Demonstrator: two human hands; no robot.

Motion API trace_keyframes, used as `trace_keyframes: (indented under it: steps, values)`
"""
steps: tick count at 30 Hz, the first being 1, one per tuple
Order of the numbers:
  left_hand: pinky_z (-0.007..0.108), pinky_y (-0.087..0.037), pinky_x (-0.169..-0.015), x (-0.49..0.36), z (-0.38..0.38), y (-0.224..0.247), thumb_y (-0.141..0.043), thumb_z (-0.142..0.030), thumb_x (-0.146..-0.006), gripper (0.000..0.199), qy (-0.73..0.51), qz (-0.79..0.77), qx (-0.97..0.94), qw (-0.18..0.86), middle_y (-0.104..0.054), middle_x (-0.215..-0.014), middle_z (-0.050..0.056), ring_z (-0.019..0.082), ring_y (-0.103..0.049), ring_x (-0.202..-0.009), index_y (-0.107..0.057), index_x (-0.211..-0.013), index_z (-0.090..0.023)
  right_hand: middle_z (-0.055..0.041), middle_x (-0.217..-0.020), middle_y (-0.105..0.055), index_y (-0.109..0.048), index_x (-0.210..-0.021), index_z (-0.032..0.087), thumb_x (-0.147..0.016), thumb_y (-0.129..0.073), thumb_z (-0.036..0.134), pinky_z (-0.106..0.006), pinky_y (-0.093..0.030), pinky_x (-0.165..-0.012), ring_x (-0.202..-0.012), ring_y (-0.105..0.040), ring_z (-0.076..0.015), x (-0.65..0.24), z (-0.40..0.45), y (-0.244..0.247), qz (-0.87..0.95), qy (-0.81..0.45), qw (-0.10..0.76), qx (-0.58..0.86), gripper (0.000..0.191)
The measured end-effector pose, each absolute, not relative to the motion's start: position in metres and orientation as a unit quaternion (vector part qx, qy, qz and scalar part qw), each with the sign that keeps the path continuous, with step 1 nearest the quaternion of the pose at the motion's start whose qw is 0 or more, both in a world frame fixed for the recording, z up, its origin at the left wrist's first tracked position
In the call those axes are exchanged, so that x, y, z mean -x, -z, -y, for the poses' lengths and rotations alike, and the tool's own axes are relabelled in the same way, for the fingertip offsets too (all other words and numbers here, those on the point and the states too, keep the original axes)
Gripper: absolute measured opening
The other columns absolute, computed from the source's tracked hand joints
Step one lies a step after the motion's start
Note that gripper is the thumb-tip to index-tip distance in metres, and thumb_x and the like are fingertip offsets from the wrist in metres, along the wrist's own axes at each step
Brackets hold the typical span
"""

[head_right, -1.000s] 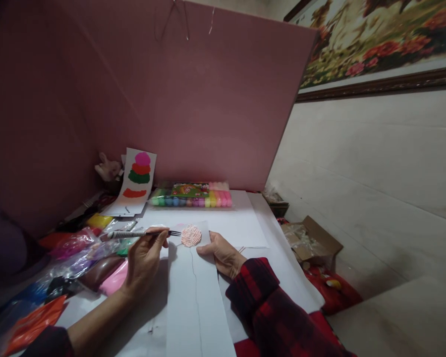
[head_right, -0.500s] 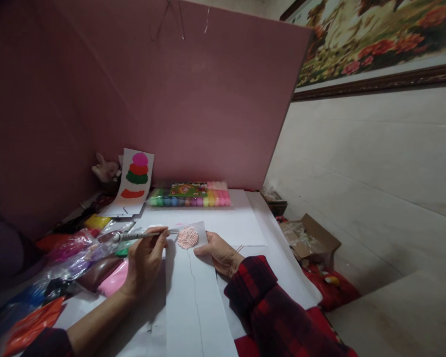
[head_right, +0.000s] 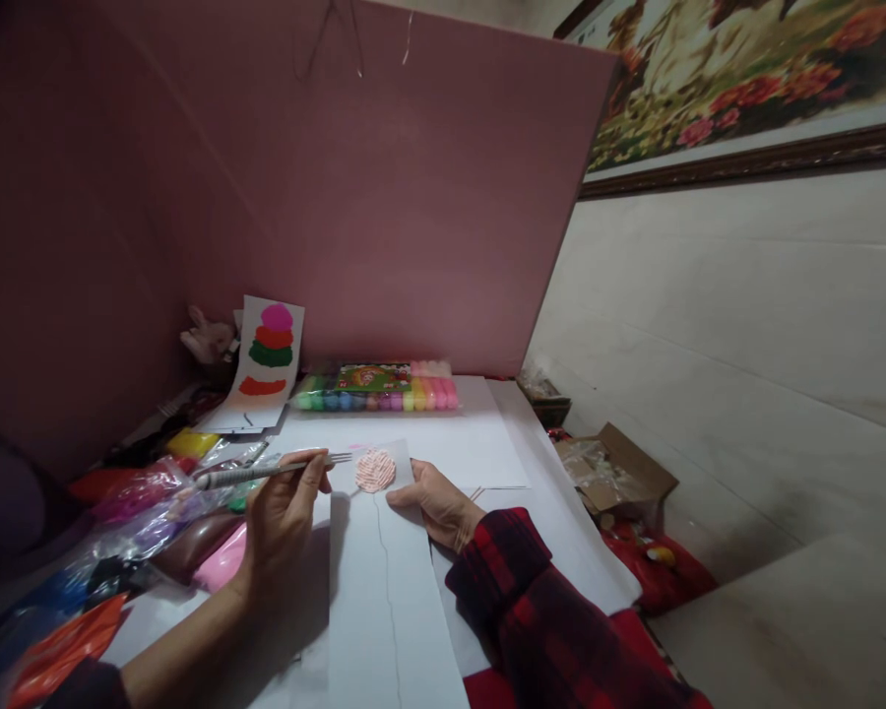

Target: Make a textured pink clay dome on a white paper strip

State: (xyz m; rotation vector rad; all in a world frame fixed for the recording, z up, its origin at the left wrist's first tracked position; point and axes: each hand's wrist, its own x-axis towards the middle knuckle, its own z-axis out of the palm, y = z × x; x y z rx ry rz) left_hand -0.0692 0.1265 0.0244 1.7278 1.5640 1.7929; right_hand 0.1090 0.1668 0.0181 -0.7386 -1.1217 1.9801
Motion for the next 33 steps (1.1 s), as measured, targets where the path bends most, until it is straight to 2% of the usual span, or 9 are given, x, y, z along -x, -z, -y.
trace_keyframes:
  steps: [2,7,10,15,17,19,21,24,33]
  values:
    - [0.027,-0.048,-0.061,0.069,-0.124,-0.028,-0.053,-0.037,-0.086,0.023,-0.625,-0.540,-0.543,0.151,-0.058,-0.065,-0.001,0.015,-0.058,-0.064,-0.064,-0.079,-0.019,-0.0073,-0.087,-0.073,-0.065,-0.102,0.013,-0.053,-0.071,0.007,-0.033,-0.053,-0.072,-0.071,-0.069,-0.0205,-0.109,-0.167,-0.017,0.431,-0.770,0.370,0.291,0.050]
    - [0.024,-0.051,-0.055,0.068,-0.118,-0.029,-0.064,-0.054,-0.073,0.038,-0.630,-0.553,-0.467,0.282,-0.055,-0.122,0.010,0.023,-0.059,-0.096,-0.072,-0.075,-0.018,-0.0079,-0.090,-0.073,-0.064,-0.103,0.013,-0.051,-0.073,0.009,-0.035,-0.053,-0.072,-0.075,-0.069,-0.0228,-0.108,-0.167,-0.018,0.423,-0.755,0.404,0.296,0.052]
    - [0.029,-0.053,-0.063,0.063,-0.113,-0.028,-0.070,-0.058,-0.063,0.041,-0.592,-0.544,-0.479,0.352,-0.065,-0.108,0.013,0.030,-0.057,-0.103,-0.075,-0.070,-0.018,-0.0084,-0.091,-0.073,-0.063,-0.102,0.013,-0.053,-0.072,0.009,-0.037,-0.052,-0.076,-0.077,-0.068,-0.0236,-0.104,-0.164,-0.021,0.427,-0.746,0.428,0.280,0.050]
    - [0.030,-0.052,-0.058,0.056,-0.109,-0.025,-0.074,-0.051,-0.064,0.038,-0.567,-0.499,-0.429,0.495,-0.072,-0.077,0.010,0.022,-0.064,-0.071,-0.077,-0.078,-0.015,-0.0090,-0.095,-0.070,-0.061,-0.103,0.013,-0.062,-0.065,0.012,-0.038,-0.049,-0.083,-0.085,-0.065,-0.0225,-0.099,-0.163,-0.023,0.482,-0.684,0.476,0.271,0.041]
    - [0.027,-0.050,-0.051,0.056,-0.109,-0.022,-0.075,-0.049,-0.065,0.039,-0.573,-0.490,-0.394,0.525,-0.072,-0.072,0.008,0.017,-0.061,-0.058,-0.077,-0.082,-0.014,-0.0079,-0.096,-0.067,-0.059,-0.105,0.016,-0.069,-0.058,0.016,-0.037,-0.048,-0.081,-0.088,-0.062,-0.0219,-0.100,-0.161,-0.024,0.551,-0.559,0.530,0.321,0.036]
    - [0.024,-0.047,-0.048,0.058,-0.110,-0.019,-0.076,-0.047,-0.064,0.038,-0.571,-0.487,-0.385,0.537,-0.071,-0.067,0.007,0.015,-0.060,-0.054,-0.077,-0.082,-0.013,-0.0071,-0.099,-0.063,-0.059,-0.108,0.019,-0.077,-0.054,0.018,-0.037,-0.046,-0.081,-0.093,-0.057,-0.0216,-0.101,-0.155,-0.027,0.652,-0.327,0.579,0.364,0.032]
    - [0.022,-0.046,-0.051,0.060,-0.110,-0.018,-0.076,-0.046,-0.065,0.036,-0.574,-0.478,-0.383,0.544,-0.072,-0.067,0.007,0.015,-0.061,-0.058,-0.077,-0.080,-0.013,-0.0076,-0.094,-0.059,-0.062,-0.100,0.019,-0.081,-0.057,0.021,-0.040,-0.043,-0.082,-0.091,-0.054,-0.0229,-0.101,-0.145,-0.032,0.758,-0.089,0.549,0.341,0.020]
    - [0.022,-0.048,-0.059,0.061,-0.110,-0.019,-0.074,-0.044,-0.069,0.032,-0.580,-0.451,-0.399,0.548,-0.073,-0.071,0.006,0.017,-0.065,-0.068,-0.077,-0.081,-0.015,-0.0090,-0.092,-0.057,-0.060,-0.111,0.018,-0.084,-0.060,0.023,-0.040,-0.040,-0.079,-0.089,-0.051,-0.0234,-0.096,-0.128,-0.039,0.789,0.155,0.503,0.316,0.027]
    - [0.028,-0.050,-0.077,0.061,-0.108,-0.022,-0.071,-0.043,-0.071,0.028,-0.583,-0.424,-0.460,0.518,-0.075,-0.083,0.005,0.023,-0.066,-0.088,-0.077,-0.083,-0.017,-0.0051,-0.065,-0.051,-0.060,-0.081,0.013,-0.090,-0.043,0.010,-0.034,-0.029,-0.058,-0.063,-0.041,-0.0191,-0.071,-0.124,-0.035,0.806,0.320,0.386,0.314,0.019]
